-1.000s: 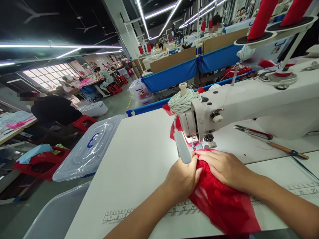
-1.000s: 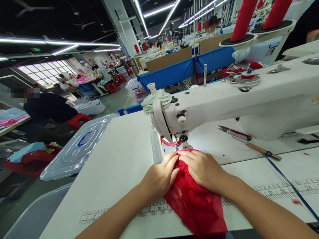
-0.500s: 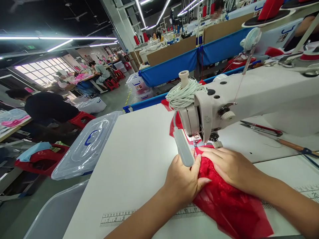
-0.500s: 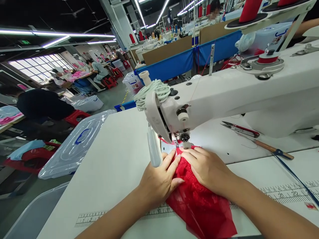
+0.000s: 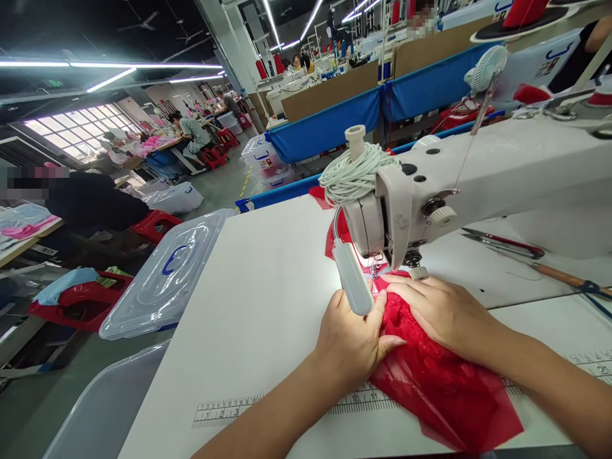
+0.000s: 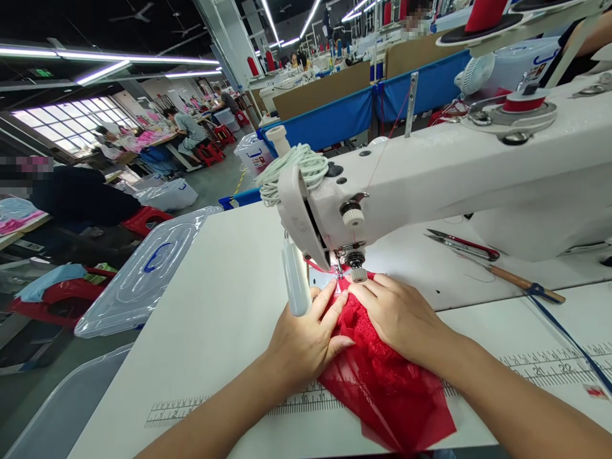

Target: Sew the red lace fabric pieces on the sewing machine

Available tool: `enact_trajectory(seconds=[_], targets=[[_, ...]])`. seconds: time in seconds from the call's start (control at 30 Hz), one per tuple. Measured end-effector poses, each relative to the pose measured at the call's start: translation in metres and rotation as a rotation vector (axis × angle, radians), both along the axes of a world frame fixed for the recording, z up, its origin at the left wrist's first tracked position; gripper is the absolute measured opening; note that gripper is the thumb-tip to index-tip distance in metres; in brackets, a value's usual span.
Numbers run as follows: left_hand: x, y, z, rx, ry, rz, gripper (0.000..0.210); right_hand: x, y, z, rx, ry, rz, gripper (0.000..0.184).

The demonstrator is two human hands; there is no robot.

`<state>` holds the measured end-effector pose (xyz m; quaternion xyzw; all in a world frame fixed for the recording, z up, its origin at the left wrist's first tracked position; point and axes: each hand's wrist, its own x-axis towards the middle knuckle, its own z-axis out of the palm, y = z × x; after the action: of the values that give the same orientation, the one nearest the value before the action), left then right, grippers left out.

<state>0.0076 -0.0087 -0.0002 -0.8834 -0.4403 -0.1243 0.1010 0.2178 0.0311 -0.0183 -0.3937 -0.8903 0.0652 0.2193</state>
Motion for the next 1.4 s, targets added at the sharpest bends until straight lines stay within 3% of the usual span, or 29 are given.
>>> enact_trajectory(seconds=[0.27, 0.77, 1.0, 1.13, 1.23, 1.4], targets=[[0.0, 0.001, 0.0, 0.089, 0.02, -0.016, 0.068, 0.001, 0.002, 0.005, -0.015, -0.023, 0.028, 0.034], [-0.003, 0.004, 0.003, 0.039, 0.027, -0.012, 0.061, -0.001, 0.003, 0.005, 0.07, -0.003, 0.017, 0.037], [-0.004, 0.007, 0.001, 0.028, -0.005, -0.006, 0.061, -0.001, 0.006, 0.003, 0.015, -0.003, 0.02, 0.036], [-0.007, 0.011, 0.004, 0.106, -0.056, -0.13, 0.074, 0.001, 0.005, 0.008, 0.093, 0.035, 0.101, 0.036], [-0.01, 0.014, 0.01, 0.05, -0.051, -0.261, 0.067, 0.004, 0.001, 0.01, 0.112, 0.067, 0.167, 0.036], [-0.013, 0.014, 0.015, -0.088, -0.04, -0.225, 0.063, 0.008, -0.004, 0.004, 0.119, 0.093, 0.195, 0.039]])
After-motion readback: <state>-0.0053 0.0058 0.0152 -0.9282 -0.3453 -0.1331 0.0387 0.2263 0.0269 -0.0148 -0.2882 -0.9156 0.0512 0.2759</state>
